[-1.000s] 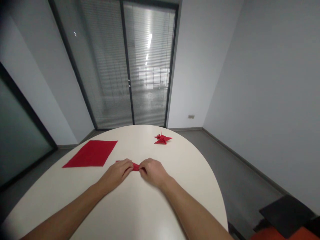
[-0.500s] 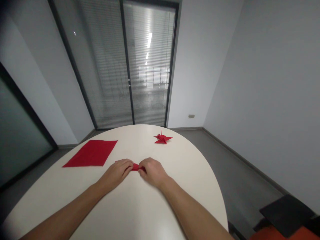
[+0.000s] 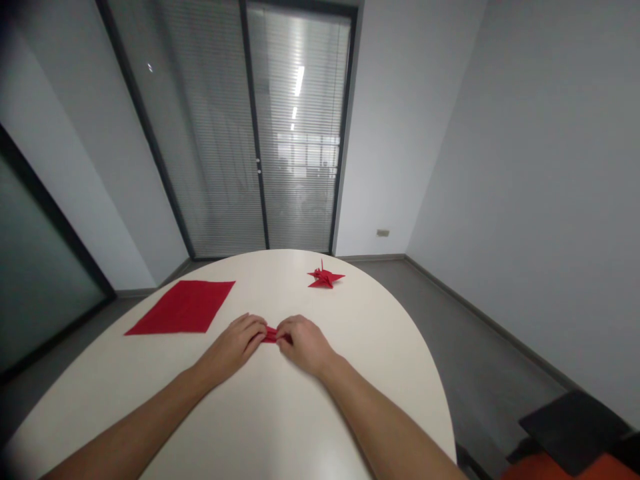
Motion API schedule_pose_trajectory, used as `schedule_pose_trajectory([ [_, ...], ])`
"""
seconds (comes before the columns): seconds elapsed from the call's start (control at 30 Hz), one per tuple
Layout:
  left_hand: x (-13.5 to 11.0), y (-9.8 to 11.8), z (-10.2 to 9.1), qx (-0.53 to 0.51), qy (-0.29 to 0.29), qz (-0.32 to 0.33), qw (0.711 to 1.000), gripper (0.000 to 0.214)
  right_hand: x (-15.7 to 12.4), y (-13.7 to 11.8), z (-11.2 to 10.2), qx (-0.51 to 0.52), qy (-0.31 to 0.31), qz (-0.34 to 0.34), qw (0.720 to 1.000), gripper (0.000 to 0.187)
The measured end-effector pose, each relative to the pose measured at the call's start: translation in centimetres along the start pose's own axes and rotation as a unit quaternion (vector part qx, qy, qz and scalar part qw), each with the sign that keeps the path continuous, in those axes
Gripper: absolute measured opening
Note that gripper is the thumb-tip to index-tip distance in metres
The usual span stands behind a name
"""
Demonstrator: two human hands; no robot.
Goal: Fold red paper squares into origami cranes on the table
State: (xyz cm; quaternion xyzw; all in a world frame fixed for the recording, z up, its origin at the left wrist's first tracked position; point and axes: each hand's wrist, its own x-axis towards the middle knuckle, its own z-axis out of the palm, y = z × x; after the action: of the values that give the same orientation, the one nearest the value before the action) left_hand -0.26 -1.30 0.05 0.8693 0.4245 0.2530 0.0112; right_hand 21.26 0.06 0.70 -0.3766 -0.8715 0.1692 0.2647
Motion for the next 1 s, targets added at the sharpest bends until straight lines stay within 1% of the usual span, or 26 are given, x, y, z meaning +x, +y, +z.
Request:
schedule_pose_trajectory([
  [0.1, -0.07, 0.02, 0.01, -0.007, -0.002, -0.010, 1.000, 0.020, -0.02, 0.04, 0.06, -0.002, 0.000, -0.006, 1.000, 0.020],
  [0.23, -0.13, 0.17, -0.09, -0.002, -0.006, -0.032, 0.999, 0.016, -0.11, -0.02, 0.00, -0.014, 0.005, 0.001, 1.000, 0.023],
  [0.33, -0.24, 0.00, 0.00, 0.003, -0.007, -0.039, 0.999, 0.017, -0.12, -0.10, -0.03, -0.019, 0.005, -0.004, 1.000, 0.020],
  [0.47, -0.44, -0.50, 0.33, 0.012, 0.010, -0.034, 0.999, 0.015, -0.05, -0.02, 0.06, -0.029, -0.004, -0.009, 1.000, 0.019],
  [0.57, -0.49, -0.55, 0.32, 0.006, 0.005, -0.029, 1.000, 0.013, 0.00, 0.21, 0.23, -0.021, -0.012, -0.008, 1.000, 0.020],
  [0.77, -0.28, -0.20, -0.01, 0.011, 0.007, -0.015, 1.000, 0.011, -0.01, 0.53, 0.64, 0.032, 0.012, -0.002, 0.999, 0.020],
  [1.0, -0.24, -0.27, -0.07, 0.012, 0.025, -0.002, 1.000, 0.012, -0.08, 0.16, 0.44, 0.011, 0.014, 0.022, 1.000, 0.024],
])
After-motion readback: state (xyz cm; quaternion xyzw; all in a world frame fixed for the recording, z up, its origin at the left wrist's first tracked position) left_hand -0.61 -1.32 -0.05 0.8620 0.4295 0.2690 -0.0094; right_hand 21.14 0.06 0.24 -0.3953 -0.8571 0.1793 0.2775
